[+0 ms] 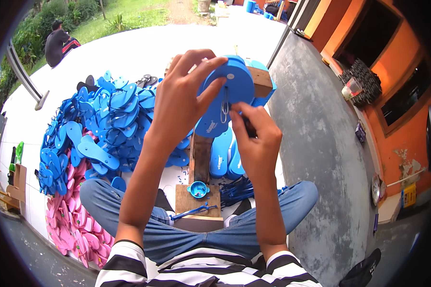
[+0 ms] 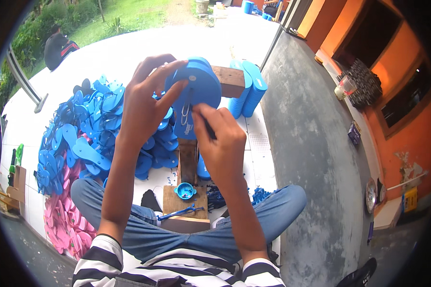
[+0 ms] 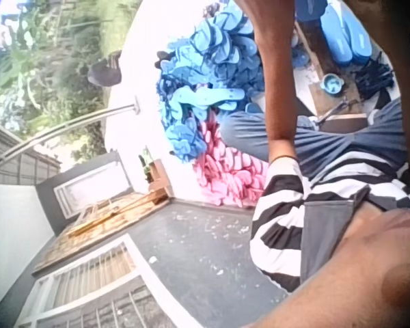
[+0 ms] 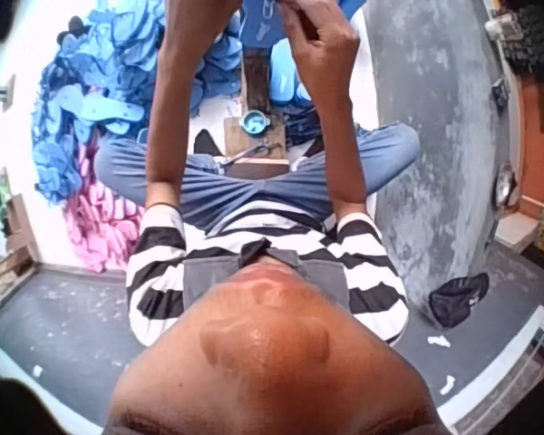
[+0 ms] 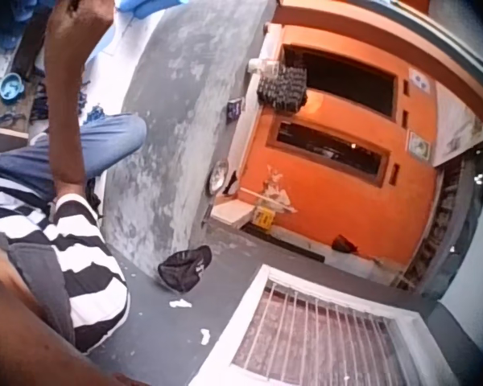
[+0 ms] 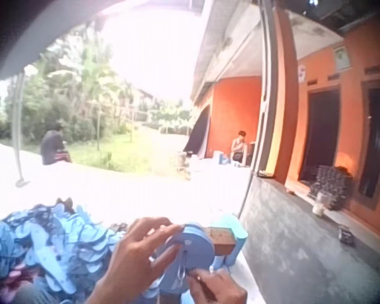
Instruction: The person assembles flip-flops by threading straps through a blue sole using a metal hook tool, handling one shoe at a time and pulling the straps into place.
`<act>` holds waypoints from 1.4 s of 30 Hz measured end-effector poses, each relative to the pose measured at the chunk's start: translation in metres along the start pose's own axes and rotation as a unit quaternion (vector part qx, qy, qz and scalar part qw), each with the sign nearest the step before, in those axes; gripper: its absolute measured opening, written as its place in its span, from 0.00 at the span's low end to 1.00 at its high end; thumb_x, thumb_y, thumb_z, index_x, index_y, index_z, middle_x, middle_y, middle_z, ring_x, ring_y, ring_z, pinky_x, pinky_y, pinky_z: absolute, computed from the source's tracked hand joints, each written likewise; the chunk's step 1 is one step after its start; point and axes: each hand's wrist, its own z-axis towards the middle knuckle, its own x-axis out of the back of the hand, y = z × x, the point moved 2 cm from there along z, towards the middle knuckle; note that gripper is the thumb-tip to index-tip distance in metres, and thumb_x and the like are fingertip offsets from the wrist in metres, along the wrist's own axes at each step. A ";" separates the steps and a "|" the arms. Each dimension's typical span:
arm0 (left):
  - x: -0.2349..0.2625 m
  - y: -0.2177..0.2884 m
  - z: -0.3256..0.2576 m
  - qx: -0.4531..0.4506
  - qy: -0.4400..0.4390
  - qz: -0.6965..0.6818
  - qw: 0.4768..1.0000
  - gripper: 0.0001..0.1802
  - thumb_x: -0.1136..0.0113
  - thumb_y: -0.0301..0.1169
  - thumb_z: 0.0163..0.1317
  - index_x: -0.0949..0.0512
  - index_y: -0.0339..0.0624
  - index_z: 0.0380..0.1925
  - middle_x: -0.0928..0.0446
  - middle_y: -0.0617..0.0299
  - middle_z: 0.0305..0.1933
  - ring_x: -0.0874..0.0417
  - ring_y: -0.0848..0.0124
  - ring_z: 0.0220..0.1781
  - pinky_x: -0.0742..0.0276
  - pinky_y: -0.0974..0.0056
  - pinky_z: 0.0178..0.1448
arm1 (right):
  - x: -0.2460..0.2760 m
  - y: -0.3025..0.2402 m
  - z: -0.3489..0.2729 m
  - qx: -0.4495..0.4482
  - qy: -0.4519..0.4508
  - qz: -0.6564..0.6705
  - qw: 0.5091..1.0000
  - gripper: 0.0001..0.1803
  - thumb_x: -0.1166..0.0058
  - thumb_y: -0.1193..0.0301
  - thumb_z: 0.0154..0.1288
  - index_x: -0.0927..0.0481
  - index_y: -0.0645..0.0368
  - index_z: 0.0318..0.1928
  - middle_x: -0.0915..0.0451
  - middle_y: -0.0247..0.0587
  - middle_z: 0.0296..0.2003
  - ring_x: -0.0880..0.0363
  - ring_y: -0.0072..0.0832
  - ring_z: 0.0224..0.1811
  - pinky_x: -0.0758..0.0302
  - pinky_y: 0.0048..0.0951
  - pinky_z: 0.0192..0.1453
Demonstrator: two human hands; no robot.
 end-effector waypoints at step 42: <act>0.001 0.021 -0.163 0.419 -0.094 -0.288 0.856 0.14 0.37 0.28 0.66 0.23 0.34 0.50 0.19 0.56 0.50 0.18 0.71 0.51 0.18 0.68 0.47 | 0.000 0.004 -0.112 -0.158 -0.197 -0.036 0.967 0.20 0.38 0.63 0.64 0.25 0.63 0.49 0.24 0.51 0.44 0.23 0.48 0.48 0.25 0.43 0.51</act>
